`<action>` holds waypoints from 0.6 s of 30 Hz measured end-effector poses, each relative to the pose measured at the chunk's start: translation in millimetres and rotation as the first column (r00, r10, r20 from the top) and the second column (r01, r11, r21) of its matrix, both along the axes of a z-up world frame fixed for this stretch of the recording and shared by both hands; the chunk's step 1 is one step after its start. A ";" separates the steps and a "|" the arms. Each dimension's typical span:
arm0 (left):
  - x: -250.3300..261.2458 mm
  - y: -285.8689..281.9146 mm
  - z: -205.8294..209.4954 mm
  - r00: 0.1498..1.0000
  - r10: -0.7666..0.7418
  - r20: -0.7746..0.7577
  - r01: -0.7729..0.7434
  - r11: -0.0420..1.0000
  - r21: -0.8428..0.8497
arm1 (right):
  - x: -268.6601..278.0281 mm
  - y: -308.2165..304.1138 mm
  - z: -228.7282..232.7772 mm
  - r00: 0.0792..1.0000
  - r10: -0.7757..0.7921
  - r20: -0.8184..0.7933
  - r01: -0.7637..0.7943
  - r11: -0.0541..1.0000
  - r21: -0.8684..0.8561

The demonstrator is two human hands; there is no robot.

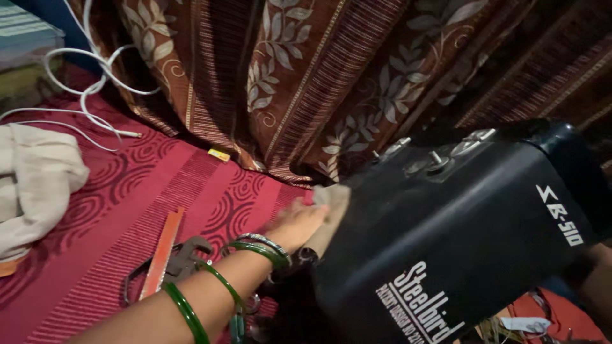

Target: The person wipes the exterior of a black plastic tool box with a cloth, opens the box, and then uses the cloth and their hands to handle various tools including a pipe wrench, pliers, and a screwdriver on a red patterned surface.

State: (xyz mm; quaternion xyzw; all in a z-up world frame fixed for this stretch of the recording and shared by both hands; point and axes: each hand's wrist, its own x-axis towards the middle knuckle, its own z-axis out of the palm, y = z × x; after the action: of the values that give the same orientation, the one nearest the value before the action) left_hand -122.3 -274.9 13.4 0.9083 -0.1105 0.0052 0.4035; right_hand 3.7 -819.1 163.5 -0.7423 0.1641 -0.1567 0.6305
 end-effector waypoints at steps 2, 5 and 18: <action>-24.0 1.0 14.8 0.979 0.175 -0.103 -0.179 0.984 -0.026 | 6.6 7.6 2.3 1.000 0.011 -0.004 -0.011 1.000 -0.004; -34.9 -6.4 59.7 0.964 0.260 -0.059 -0.261 0.875 -0.407 | 12.8 21.9 0.6 0.999 0.029 -0.016 -0.029 1.000 -0.007; 77.6 -77.4 130.1 0.890 -0.108 0.443 0.437 0.479 -0.761 | 21.0 77.1 6.6 0.997 0.082 -0.015 -0.082 0.996 -0.031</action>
State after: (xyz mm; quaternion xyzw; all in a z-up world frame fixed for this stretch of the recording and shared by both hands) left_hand -44.8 -352.3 143.5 0.5516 -0.3061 0.1469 0.7619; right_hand 24.7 -742.0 170.1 -0.7593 0.1353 -0.1281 0.6236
